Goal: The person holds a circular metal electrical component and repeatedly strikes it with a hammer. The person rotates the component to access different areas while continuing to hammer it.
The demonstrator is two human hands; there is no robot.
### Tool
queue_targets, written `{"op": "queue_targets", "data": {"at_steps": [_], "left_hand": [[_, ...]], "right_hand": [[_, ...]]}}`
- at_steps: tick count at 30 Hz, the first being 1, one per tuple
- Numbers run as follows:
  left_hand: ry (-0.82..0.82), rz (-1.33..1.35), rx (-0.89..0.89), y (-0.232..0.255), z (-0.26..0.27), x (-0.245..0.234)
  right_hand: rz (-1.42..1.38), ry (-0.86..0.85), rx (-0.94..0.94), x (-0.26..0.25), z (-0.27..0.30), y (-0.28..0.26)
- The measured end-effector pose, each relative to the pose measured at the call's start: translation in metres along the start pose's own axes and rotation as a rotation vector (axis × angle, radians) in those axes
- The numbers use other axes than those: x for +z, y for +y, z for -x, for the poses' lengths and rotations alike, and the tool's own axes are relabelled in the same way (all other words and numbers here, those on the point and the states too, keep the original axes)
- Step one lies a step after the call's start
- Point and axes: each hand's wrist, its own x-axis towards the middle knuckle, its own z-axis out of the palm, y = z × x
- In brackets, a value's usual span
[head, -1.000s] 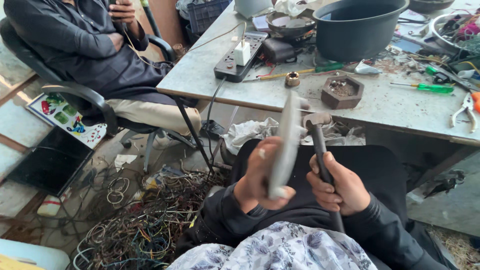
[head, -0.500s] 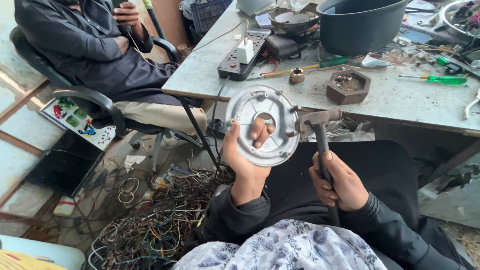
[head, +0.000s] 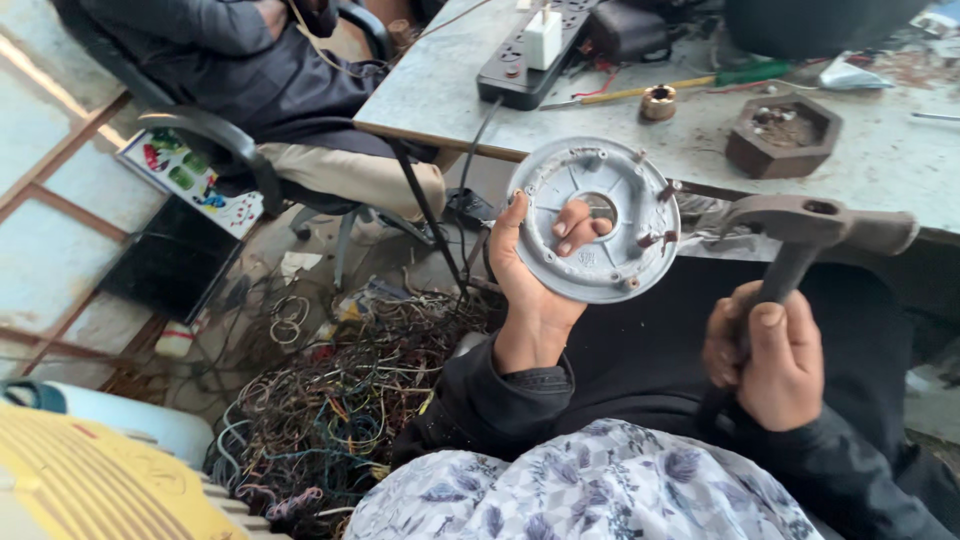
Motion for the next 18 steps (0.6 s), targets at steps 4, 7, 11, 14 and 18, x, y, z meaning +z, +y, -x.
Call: {"op": "queue_targets", "data": {"at_steps": [4,7,11,14,18], "left_hand": [[-0.035,-0.071,0.138,0.005,0.002,0.008],[-0.092,-0.101,0.223,0.009,0.003,0.012],[-0.148,-0.129,0.3,0.013,0.005,0.015],[-0.187,-0.183,0.356,0.012,0.008,0.015],[-0.239,-0.29,0.459,0.01,0.01,0.015]], "right_hand": [[0.16,0.033,0.092,-0.004,-0.006,0.002],[0.186,0.028,0.167,-0.005,-0.009,0.006],[0.48,-0.042,0.157,-0.013,-0.01,0.007],[0.603,-0.097,0.104,-0.02,-0.012,0.01],[0.409,-0.137,0.063,-0.02,-0.016,0.011]]}}
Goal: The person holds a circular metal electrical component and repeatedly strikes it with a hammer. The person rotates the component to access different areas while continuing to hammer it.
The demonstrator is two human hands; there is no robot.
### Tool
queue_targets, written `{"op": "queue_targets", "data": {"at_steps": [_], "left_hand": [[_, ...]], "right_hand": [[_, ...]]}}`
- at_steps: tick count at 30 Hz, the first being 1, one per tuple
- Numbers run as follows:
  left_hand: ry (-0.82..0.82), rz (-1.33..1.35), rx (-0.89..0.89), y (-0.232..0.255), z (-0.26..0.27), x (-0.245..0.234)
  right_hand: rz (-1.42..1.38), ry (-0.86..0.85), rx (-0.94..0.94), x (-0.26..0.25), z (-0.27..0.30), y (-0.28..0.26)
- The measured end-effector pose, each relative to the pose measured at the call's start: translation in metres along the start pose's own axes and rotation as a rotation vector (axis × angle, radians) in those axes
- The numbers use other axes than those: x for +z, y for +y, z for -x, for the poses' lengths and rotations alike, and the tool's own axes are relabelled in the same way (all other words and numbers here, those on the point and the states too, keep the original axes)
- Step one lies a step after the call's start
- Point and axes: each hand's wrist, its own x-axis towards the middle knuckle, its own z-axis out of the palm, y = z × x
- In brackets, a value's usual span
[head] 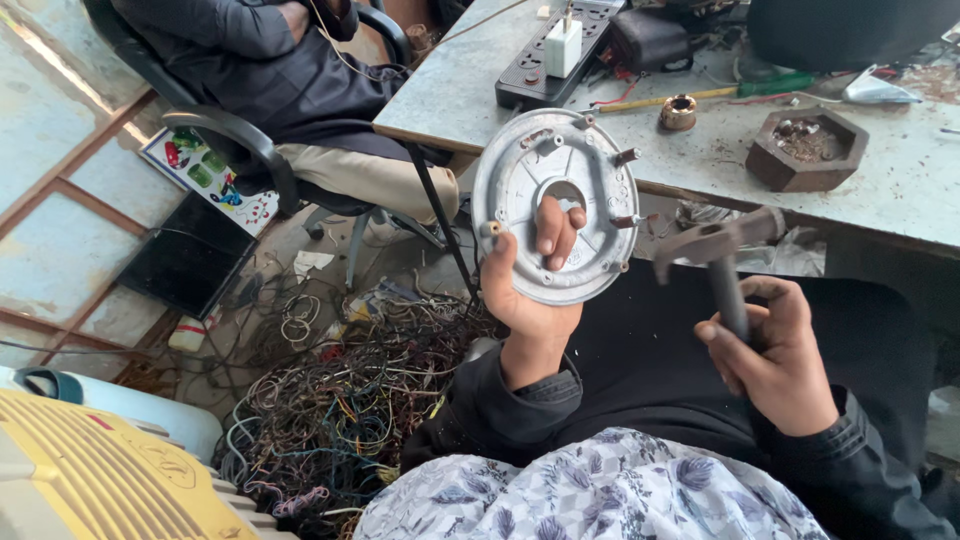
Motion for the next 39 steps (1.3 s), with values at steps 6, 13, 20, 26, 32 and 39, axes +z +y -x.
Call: {"op": "queue_targets", "data": {"at_steps": [6,13,20,26,32,39], "left_hand": [[-0.07,-0.073,0.067,-0.003,0.005,0.001],[-0.12,-0.053,0.09,-0.007,0.015,0.0],[-0.144,-0.039,0.042,-0.019,0.015,0.005],[-0.138,-0.156,0.075,-0.02,0.017,-0.007],[-0.104,-0.188,-0.001,-0.036,0.009,-0.017],[-0.056,-0.271,-0.247,-0.122,-0.037,-0.059]], "right_hand": [[-0.343,0.067,0.093,-0.001,-0.004,-0.021],[-0.708,0.044,0.309,-0.014,-0.012,-0.007],[-0.903,-0.099,0.378,0.002,-0.012,-0.028],[-0.553,-0.037,0.383,-0.003,0.0,-0.031],[-0.891,0.151,0.343,-0.047,-0.023,-0.01],[-0.769,0.341,0.121,-0.085,-0.028,-0.001]]}}
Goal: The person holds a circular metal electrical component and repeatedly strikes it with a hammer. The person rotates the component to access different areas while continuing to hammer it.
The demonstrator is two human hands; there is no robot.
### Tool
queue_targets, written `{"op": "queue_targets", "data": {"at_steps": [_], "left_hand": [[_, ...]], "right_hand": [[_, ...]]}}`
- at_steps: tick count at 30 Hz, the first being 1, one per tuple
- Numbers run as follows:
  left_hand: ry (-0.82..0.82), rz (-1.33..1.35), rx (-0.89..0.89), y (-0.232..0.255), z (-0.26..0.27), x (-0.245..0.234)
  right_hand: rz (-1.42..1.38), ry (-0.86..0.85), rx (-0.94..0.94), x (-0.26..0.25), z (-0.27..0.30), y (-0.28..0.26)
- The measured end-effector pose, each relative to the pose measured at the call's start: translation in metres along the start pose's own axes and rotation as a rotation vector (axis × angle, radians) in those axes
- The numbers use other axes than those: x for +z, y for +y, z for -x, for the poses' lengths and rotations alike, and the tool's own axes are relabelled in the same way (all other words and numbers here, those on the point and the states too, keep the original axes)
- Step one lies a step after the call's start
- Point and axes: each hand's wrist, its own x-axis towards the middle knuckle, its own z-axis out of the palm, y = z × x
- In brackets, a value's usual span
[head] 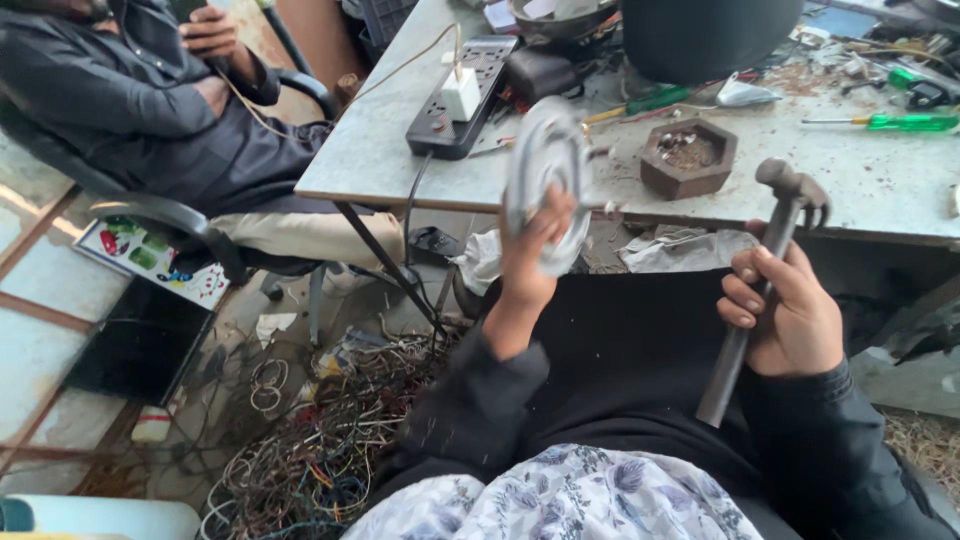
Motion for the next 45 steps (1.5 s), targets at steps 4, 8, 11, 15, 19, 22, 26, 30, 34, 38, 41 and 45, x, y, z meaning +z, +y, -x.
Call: {"op": "queue_targets", "data": {"at_steps": [4,8,11,15,19,22,26,30,34,38,41,45], "left_hand": [[-0.164,-0.277,0.044,-0.048,-0.065,0.012],[-0.349,-0.392,0.163,-0.069,-0.105,0.029],[-0.373,-0.316,0.019,-0.082,-0.117,0.032],[-0.323,-0.33,-0.047,-0.099,-0.126,0.019],[-0.252,-0.25,-0.138,-0.108,-0.137,0.008],[-0.264,-0.264,-0.132,-0.107,-0.138,0.013],[-0.296,-0.343,-0.087,-0.095,-0.135,0.028],[-0.285,-0.351,-0.089,-0.091,-0.129,0.035],[-0.189,-0.377,-0.167,-0.088,-0.123,0.028],[-0.213,-0.483,-0.057,-0.087,-0.124,0.033],[-0.214,-0.503,-0.055,-0.088,-0.122,0.034],[-0.215,-0.498,-0.05,-0.086,-0.12,0.039]], "right_hand": [[0.129,0.064,-0.082,-0.005,-0.007,-0.009],[0.2,0.117,-0.092,-0.013,-0.015,-0.009],[0.228,0.108,-0.048,-0.024,-0.02,-0.006],[0.355,0.067,0.006,-0.034,-0.028,-0.001],[0.501,0.113,-0.021,-0.03,-0.035,0.008],[0.549,0.098,-0.038,-0.024,-0.035,0.008],[0.66,0.115,-0.083,-0.013,-0.036,0.005],[0.656,0.141,-0.066,-0.015,-0.037,0.001],[0.582,0.122,-0.046,-0.02,-0.036,0.002],[0.644,0.11,-0.052,-0.012,-0.034,-0.001],[0.81,0.051,-0.073,-0.001,-0.034,0.001],[1.033,0.042,-0.261,0.022,-0.037,-0.011]]}}
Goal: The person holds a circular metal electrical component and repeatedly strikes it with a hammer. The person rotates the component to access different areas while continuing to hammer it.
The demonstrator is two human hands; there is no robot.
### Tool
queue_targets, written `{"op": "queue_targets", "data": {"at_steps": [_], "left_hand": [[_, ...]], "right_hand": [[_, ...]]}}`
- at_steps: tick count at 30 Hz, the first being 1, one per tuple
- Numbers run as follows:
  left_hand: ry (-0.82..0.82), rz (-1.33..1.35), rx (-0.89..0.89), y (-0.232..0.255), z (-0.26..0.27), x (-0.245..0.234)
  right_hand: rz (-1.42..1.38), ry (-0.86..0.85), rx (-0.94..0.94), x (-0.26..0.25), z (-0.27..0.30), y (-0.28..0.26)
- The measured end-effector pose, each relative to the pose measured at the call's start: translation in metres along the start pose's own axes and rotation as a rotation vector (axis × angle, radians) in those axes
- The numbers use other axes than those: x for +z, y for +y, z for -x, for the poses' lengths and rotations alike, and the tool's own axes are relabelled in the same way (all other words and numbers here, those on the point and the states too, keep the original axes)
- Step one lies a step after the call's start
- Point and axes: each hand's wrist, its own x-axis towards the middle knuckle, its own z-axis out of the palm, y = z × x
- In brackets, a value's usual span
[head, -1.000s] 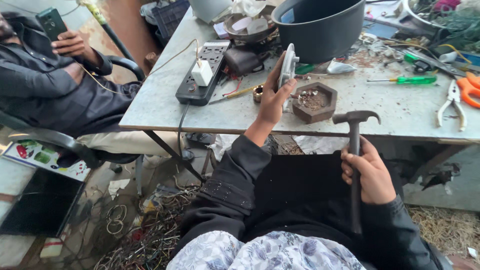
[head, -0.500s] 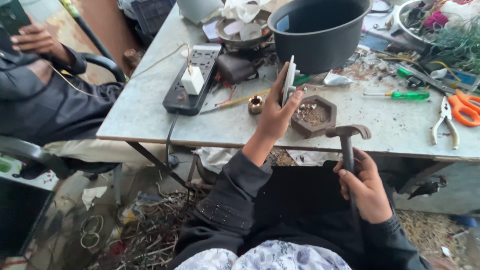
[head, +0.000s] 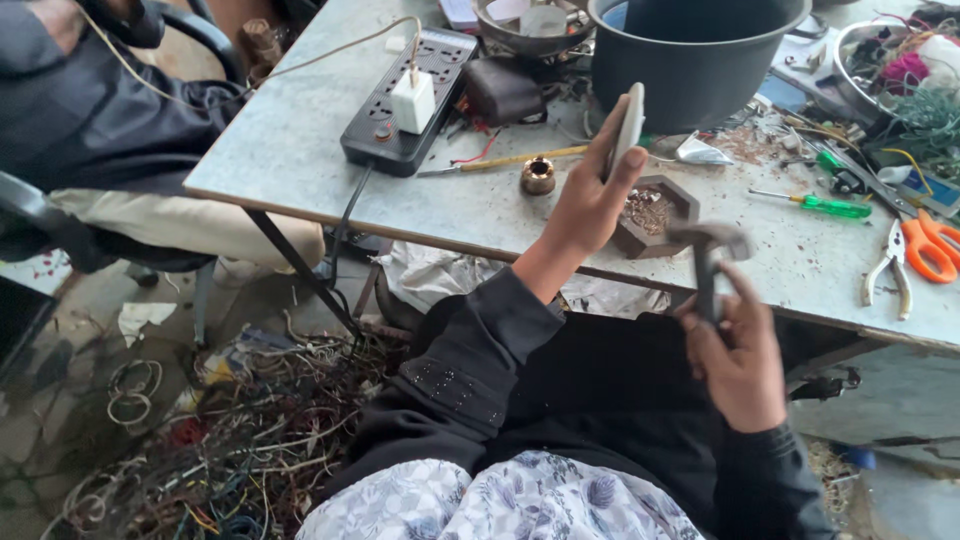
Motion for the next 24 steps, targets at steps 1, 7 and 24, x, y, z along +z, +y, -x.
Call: {"op": "queue_targets", "data": {"at_steps": [1,7,24], "left_hand": [[-0.005,0.009,0.012,0.002,0.001,0.001],[0.023,0.024,-0.016,0.007,0.004,0.001],[0.083,-0.052,0.042,-0.015,0.002,0.005]], "right_hand": [[0.026,0.036,-0.049,-0.002,-0.001,-0.008],[-0.083,0.124,-0.221,0.0,-0.015,-0.048],[-0.054,-0.046,-0.151,0.017,-0.068,-0.021]]}}
